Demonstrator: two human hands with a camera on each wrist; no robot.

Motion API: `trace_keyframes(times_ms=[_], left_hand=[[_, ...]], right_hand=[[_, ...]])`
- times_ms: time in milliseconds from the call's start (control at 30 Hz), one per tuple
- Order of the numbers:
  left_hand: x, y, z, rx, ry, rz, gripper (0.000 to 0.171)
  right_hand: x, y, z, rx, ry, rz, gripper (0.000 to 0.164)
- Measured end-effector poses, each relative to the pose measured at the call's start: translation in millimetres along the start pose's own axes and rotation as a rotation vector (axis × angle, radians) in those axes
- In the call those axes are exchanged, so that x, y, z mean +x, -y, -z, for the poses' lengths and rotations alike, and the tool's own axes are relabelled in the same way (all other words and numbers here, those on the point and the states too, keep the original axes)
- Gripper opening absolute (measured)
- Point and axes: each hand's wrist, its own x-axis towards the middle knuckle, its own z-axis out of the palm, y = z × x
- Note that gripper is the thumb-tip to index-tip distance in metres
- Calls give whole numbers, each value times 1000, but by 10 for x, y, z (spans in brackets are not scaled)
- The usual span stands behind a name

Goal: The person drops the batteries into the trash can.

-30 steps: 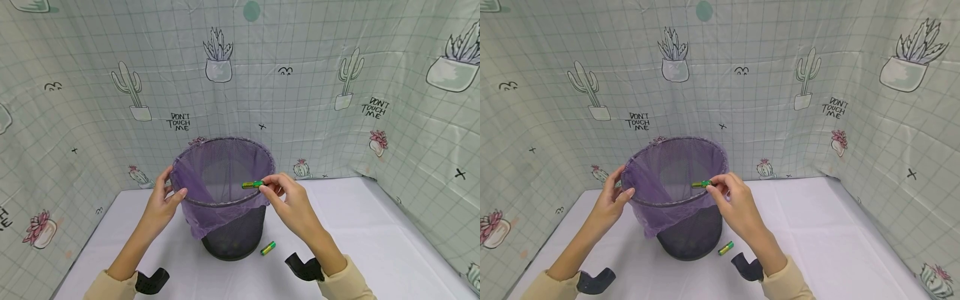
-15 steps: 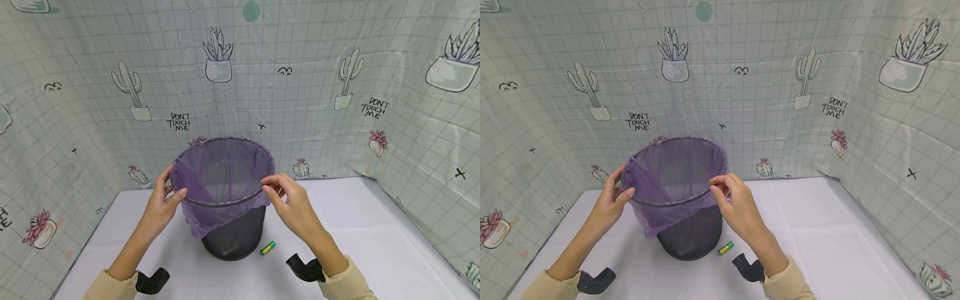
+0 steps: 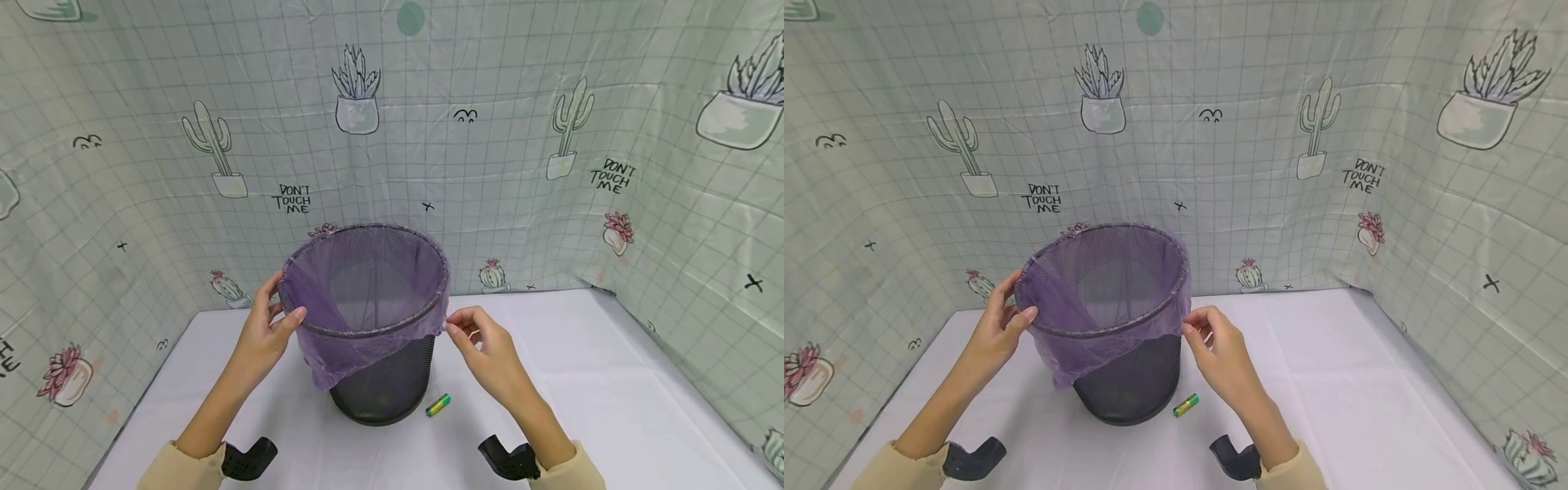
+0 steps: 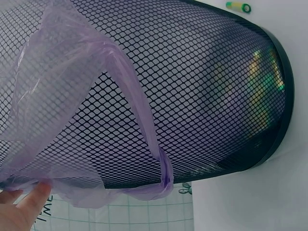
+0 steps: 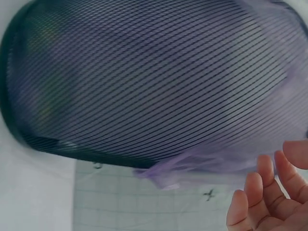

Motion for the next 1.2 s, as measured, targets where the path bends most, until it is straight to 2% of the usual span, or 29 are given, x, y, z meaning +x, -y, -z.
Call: trace_keyframes(times_ms=[367, 600, 1000, 1200], left_hand=[[-1, -4, 1, 0, 3, 4, 71], [-3, -4, 4, 12, 2, 3, 71], [-4, 1, 5, 19, -1, 1, 71], [-6, -2, 7, 20, -2, -2, 71]], right_hand=[[-139, -445, -145, -49, 133, -187, 10], [-231, -662, -218, -44, 233, -262, 15], [-392, -985, -323, -32, 377, -318, 28], [-427, -1083, -345, 2, 458, -310, 36]])
